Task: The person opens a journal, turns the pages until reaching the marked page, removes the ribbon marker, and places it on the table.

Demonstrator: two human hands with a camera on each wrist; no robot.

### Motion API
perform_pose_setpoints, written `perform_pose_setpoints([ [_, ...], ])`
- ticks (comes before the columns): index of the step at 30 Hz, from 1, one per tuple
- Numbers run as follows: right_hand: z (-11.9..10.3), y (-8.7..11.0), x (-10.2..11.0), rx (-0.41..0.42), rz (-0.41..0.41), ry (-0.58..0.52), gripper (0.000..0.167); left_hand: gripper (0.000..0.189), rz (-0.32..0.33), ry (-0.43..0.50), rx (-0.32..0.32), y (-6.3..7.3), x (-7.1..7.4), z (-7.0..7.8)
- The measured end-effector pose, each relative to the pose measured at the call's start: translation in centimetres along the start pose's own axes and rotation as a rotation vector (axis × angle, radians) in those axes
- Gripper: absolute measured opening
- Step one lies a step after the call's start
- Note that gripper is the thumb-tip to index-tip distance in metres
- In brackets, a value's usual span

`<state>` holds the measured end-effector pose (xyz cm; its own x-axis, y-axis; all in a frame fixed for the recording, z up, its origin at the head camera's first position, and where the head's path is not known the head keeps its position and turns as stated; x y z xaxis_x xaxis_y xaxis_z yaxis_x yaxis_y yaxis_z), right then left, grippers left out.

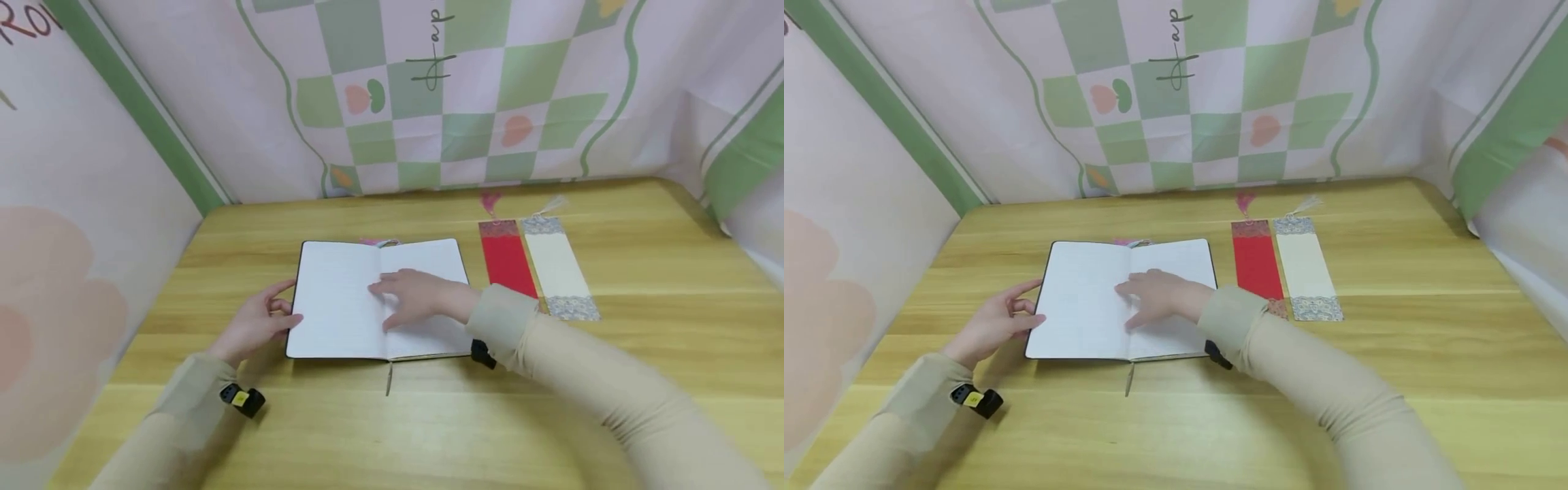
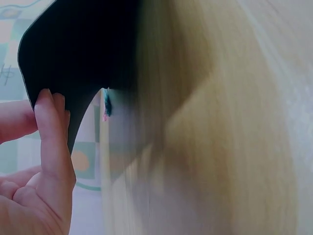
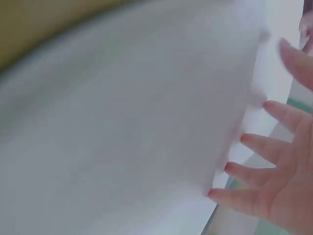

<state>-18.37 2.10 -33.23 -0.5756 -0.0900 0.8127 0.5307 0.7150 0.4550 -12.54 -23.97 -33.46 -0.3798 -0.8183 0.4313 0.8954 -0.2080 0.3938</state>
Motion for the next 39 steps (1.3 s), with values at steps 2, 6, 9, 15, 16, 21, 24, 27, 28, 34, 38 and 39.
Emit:
perform_pose_setpoints([
  [2,1.3,0.3,0.4,-0.027,0.017,0.017,0.072,0.075,0.003,0.001,0.003,0.0,-0.1,0.1],
  [6,4.1,0.5,1.1,-0.113,0.057,0.026,0.076,0.077,-0.008,0.002,-0.002,-0.1,-0.2,0.3],
  [9,5.7,0.6,1.8,-0.164,0.087,0.002,0.079,0.074,-0.012,-0.016,-0.007,-0.2,-0.3,0.5],
  [15,7.7,0.4,3.0,-0.224,0.086,0.023,0.086,0.072,-0.014,-0.016,-0.003,-0.3,-0.5,0.4],
  [16,7.9,0.3,3.1,-0.232,0.084,0.033,0.087,0.072,-0.017,-0.012,-0.005,-0.3,-0.5,0.3],
  [21,8.9,-0.1,3.5,-0.271,0.07,0.064,0.087,0.073,-0.031,-0.005,-0.017,-0.3,-0.6,0.1],
  [24,9.0,0.0,3.6,-0.295,0.079,0.044,0.086,0.073,-0.038,-0.006,-0.019,-0.3,-0.5,0.2],
  [27,8.7,0.3,3.7,-0.311,0.122,0.037,0.084,0.073,-0.04,-0.01,-0.016,-0.4,-0.4,0.3],
  [28,8.6,0.4,3.7,-0.314,0.143,0.042,0.083,0.073,-0.04,-0.014,-0.017,-0.4,-0.4,0.4],
  [34,7.7,0.7,3.0,-0.292,0.256,0.139,0.075,0.073,-0.036,-0.021,-0.001,-0.2,-0.4,0.4],
  [38,7.2,1.1,2.6,-0.251,0.314,0.11,0.068,0.073,-0.03,-0.029,0.01,-0.2,-0.3,0.4],
  [39,7.0,1.3,2.6,-0.234,0.327,0.099,0.066,0.073,-0.03,-0.03,0.01,-0.3,-0.2,0.4],
])
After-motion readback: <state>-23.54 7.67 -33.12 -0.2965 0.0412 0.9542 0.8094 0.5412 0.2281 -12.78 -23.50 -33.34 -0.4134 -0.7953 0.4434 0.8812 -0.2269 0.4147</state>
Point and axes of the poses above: each hand's wrist, its own y-axis away from the middle knuckle, its own x-axis out of the back of the hand, z = x × y, the point moved 3 cm from there along -y, towards the middle knuckle, and after that the axes turned 9 degrees about -z, right-handed, at the moved point
